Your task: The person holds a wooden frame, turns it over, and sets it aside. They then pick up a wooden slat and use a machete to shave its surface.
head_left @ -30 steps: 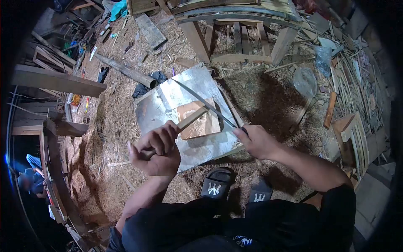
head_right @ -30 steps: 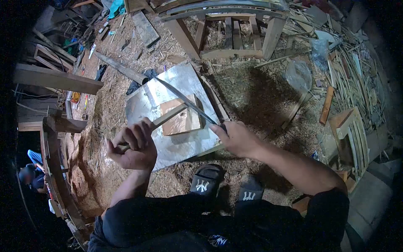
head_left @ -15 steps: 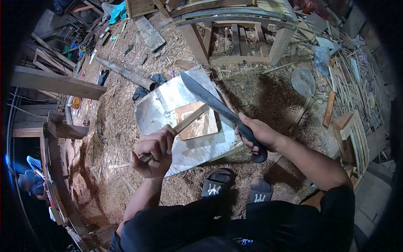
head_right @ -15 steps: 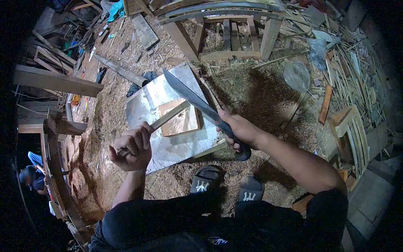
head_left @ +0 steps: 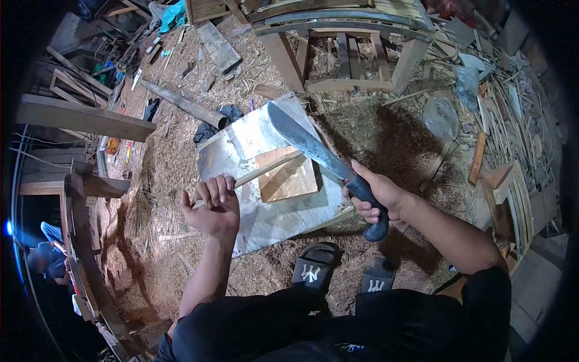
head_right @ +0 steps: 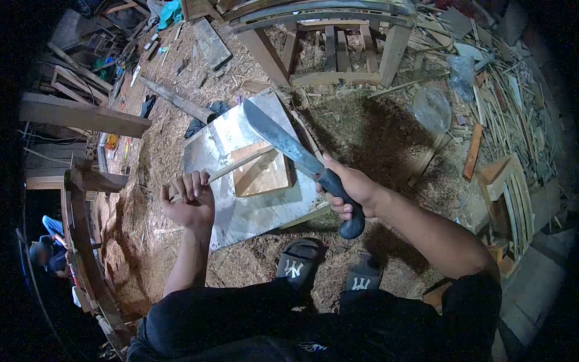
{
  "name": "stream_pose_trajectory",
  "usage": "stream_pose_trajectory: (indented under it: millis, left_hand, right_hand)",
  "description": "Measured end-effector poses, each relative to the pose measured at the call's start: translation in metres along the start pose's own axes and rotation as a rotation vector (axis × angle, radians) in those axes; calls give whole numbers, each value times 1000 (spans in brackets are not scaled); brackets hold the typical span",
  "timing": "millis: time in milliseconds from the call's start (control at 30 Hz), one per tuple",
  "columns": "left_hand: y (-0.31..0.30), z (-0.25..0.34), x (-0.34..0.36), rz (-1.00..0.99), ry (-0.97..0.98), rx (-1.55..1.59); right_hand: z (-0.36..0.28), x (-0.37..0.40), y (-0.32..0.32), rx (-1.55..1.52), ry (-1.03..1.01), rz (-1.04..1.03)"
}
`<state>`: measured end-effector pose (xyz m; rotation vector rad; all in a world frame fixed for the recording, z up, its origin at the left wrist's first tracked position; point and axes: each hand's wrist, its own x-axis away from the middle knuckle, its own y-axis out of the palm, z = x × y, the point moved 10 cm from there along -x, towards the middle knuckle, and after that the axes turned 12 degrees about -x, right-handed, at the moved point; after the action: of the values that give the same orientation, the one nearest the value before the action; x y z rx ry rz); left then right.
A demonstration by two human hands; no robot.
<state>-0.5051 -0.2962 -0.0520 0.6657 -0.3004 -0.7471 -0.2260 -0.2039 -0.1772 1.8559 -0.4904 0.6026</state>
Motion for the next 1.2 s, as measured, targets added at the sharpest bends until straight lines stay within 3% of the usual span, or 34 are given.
stream_pose_trajectory:
  millis: [267,633,900,1200]
  left_hand:
    - [-1,-3,-2,9,-26,1]
    - [8,0,-3,-33,-24,-65]
    - [47,12,7,-407,149,-203]
    - [73,17,23,-616,234,-355]
  right_hand:
    - [3,-4,1,-70,23,-106]
    - [3,-5,-1,-56,40,-100]
    - [3,-5,-1,-59,40,-65]
    - [3,-7,-3,-47,30,-97]
